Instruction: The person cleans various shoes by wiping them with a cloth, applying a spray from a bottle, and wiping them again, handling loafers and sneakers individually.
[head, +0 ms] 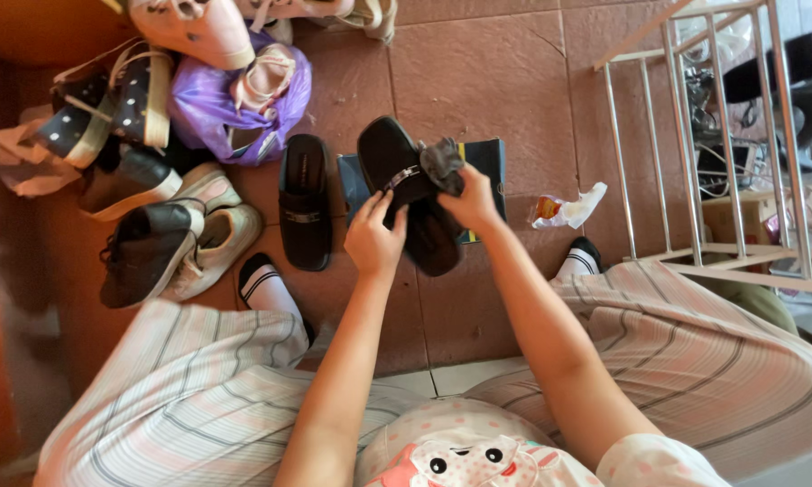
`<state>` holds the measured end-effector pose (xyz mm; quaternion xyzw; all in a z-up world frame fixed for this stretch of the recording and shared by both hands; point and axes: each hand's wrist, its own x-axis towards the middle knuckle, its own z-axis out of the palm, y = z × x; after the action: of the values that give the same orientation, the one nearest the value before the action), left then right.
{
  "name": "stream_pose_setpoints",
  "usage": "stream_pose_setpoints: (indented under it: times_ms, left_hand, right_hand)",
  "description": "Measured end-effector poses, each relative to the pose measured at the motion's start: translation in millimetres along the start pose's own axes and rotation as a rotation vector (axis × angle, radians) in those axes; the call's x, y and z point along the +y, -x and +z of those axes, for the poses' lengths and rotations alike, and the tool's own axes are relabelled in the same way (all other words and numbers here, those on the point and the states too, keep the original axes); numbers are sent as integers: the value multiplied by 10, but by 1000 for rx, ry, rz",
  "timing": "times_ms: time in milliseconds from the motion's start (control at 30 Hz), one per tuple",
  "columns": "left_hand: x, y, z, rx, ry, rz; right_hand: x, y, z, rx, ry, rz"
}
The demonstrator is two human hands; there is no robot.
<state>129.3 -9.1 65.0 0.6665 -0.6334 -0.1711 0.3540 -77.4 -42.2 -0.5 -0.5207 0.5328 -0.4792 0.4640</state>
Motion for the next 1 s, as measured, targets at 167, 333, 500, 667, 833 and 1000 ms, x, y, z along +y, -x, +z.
stream_pose_setpoints:
  times_ms: [167,333,500,667,833,1000]
  left_hand:
    - [-153,11,-257,7,-12,363]
    - [-451,-9,-152,-176,-1,293]
    - [-468,-89,-39,-424,-42,268]
    - [-306,-302,25,-677,-243,282]
    - [-231,-390,162,-745,-336,426]
    - [-329,-448,243,-782,-264,404]
  right_hand:
    - [-239,-254,-277,-259,165,-84]
    - [-304,-284,-348,-362,367,-222]
    - [-214,-84,-869,-380,239,365]
    - [-140,79,-793,-569,379,404]
    - [-106,405,-387,-26,712,-88]
    - [-253,604,-60,26,895,-257]
